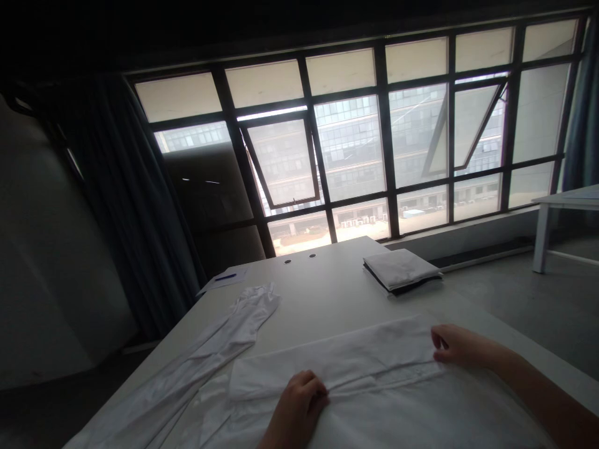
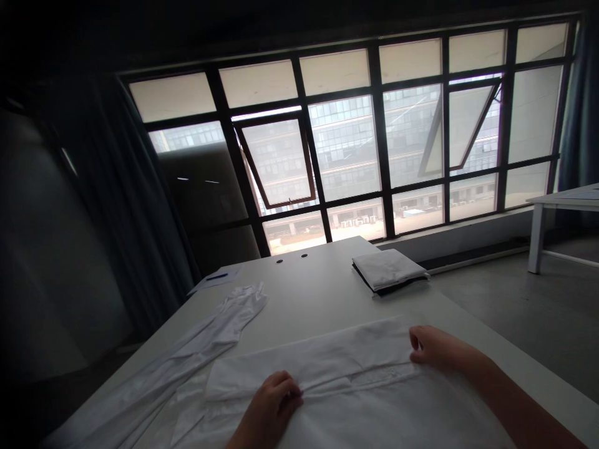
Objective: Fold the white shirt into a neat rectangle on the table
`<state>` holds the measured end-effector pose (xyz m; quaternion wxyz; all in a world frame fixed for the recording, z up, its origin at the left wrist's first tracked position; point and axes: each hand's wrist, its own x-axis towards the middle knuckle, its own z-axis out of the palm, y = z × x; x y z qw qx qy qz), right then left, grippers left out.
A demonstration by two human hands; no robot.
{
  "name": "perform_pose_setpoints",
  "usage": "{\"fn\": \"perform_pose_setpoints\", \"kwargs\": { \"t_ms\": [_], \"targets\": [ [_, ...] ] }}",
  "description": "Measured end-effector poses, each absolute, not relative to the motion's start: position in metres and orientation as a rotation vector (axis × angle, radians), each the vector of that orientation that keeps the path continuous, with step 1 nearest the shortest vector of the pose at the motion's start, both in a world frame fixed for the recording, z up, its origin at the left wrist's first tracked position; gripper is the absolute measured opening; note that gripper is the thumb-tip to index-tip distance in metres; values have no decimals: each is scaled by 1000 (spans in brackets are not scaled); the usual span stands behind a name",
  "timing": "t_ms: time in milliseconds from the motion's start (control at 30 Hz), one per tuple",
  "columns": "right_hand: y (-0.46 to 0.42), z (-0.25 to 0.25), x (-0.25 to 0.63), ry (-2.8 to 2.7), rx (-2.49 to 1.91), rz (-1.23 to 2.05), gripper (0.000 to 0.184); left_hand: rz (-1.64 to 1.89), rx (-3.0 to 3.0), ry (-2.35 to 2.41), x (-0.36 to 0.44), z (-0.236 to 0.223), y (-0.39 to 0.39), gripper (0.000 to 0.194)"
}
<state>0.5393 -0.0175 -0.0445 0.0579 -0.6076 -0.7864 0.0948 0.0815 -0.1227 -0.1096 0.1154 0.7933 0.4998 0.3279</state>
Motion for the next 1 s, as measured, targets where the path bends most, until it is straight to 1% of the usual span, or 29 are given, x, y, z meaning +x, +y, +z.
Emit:
{"fn": "perform_pose_setpoints", "kwargs": {
  "t_ms": [100,133,233,433,667,767,933,1000],
  "targets": [
    [-7,-55,554,-2312,-1968,177,37,951,2321,1520,82,-107,-124,20],
    [-5,-59,555,-2283,-2008,141,41,942,2333,1538,82,-106,-125,20],
    [-2,-66,555,-2222,-2098,71,45,914,2400,1559,82,-102,-126,6],
    [-4,-68,547,-2254,-2098,2,31,909,2431,1549,83,-101,-125,4],
    [-4,-68,553,-2255,-2020,155,30,910,2427,1554,81,-101,-125,6],
    [-5,-64,555,-2261,-2019,167,28,898,2446,1608,82,-99,-127,6],
    [-11,-52,548,-2234,-2135,35,21,821,2496,1680,82,-104,-125,9],
    [-18,-47,531,-2169,-2112,-163,22,791,2555,1666,78,-109,-122,22]
  ]
}}
